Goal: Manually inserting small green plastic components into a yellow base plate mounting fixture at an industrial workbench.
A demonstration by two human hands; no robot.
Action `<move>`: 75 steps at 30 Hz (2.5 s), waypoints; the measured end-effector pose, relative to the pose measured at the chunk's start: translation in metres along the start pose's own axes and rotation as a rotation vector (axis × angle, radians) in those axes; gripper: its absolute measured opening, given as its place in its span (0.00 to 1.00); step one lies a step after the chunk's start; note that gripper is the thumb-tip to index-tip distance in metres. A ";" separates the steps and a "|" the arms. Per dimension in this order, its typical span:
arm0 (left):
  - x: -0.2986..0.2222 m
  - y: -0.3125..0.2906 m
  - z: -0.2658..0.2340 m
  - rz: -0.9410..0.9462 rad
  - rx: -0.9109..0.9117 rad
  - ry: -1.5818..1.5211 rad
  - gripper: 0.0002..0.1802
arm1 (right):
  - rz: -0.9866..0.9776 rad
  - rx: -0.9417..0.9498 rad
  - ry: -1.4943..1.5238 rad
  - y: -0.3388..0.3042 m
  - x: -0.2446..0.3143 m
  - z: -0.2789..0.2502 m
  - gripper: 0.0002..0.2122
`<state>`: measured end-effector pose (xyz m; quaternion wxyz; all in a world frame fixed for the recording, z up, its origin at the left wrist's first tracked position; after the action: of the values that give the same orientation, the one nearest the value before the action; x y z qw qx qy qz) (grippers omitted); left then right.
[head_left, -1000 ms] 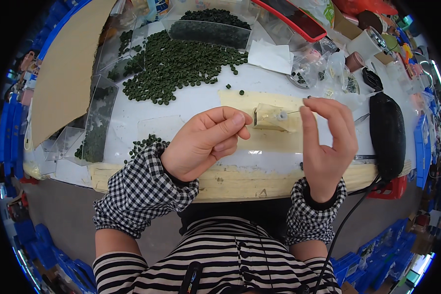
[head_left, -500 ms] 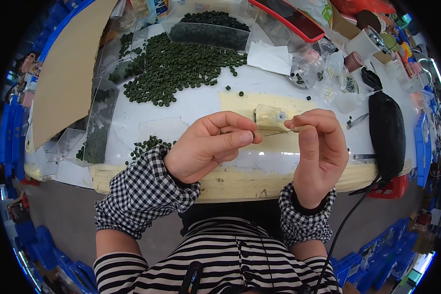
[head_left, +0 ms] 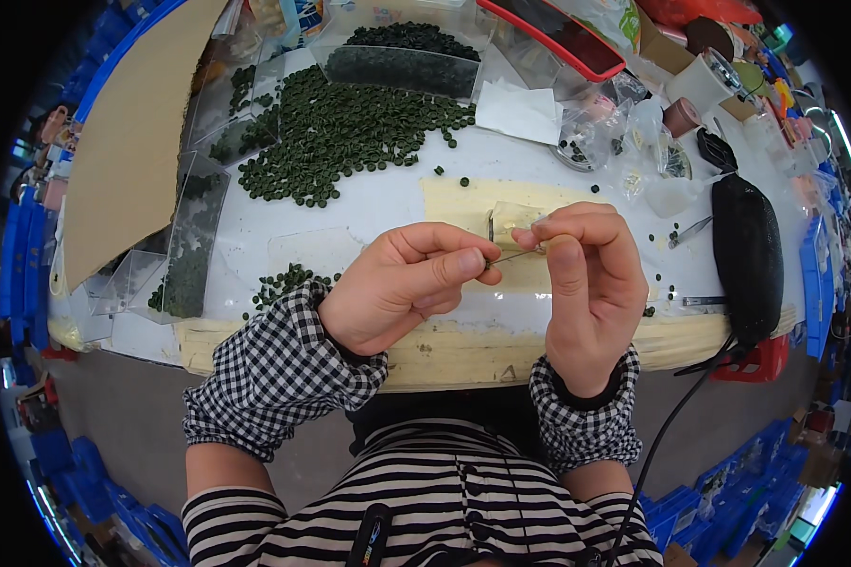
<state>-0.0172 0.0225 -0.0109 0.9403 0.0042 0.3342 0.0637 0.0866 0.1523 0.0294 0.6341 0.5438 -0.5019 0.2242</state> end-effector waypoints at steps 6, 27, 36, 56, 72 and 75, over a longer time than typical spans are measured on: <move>-0.001 -0.001 -0.001 -0.002 -0.007 0.007 0.10 | -0.002 0.011 -0.016 0.000 -0.001 0.001 0.03; -0.004 -0.001 -0.001 0.001 -0.085 0.107 0.08 | -0.004 -0.046 -0.880 0.006 -0.004 -0.034 0.08; -0.004 -0.001 -0.002 -0.027 -0.122 0.121 0.10 | 0.222 -0.014 -0.970 -0.028 0.011 -0.078 0.03; -0.004 0.000 0.003 -0.033 -0.197 0.299 0.08 | 0.306 -0.010 -0.868 -0.040 0.005 -0.053 0.05; -0.007 -0.003 0.014 0.025 -0.224 0.533 0.09 | 0.303 -0.062 0.193 -0.029 -0.007 0.002 0.05; -0.007 -0.004 0.014 0.027 -0.236 0.524 0.09 | 0.282 -0.032 0.183 -0.027 -0.009 0.003 0.04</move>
<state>-0.0134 0.0182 0.0047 0.8151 -0.1175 0.5558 0.1136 0.1045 0.1435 0.0086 0.6481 0.4351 -0.5170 0.3512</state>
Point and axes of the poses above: each hand's wrist, its own y-axis towards the middle knuckle, its own z-axis out of the palm, x = y × z, the point moved 3 cm from there along y, towards the middle knuckle, and after that the axes turned 12 degrees about x, right-handed, at the moved point
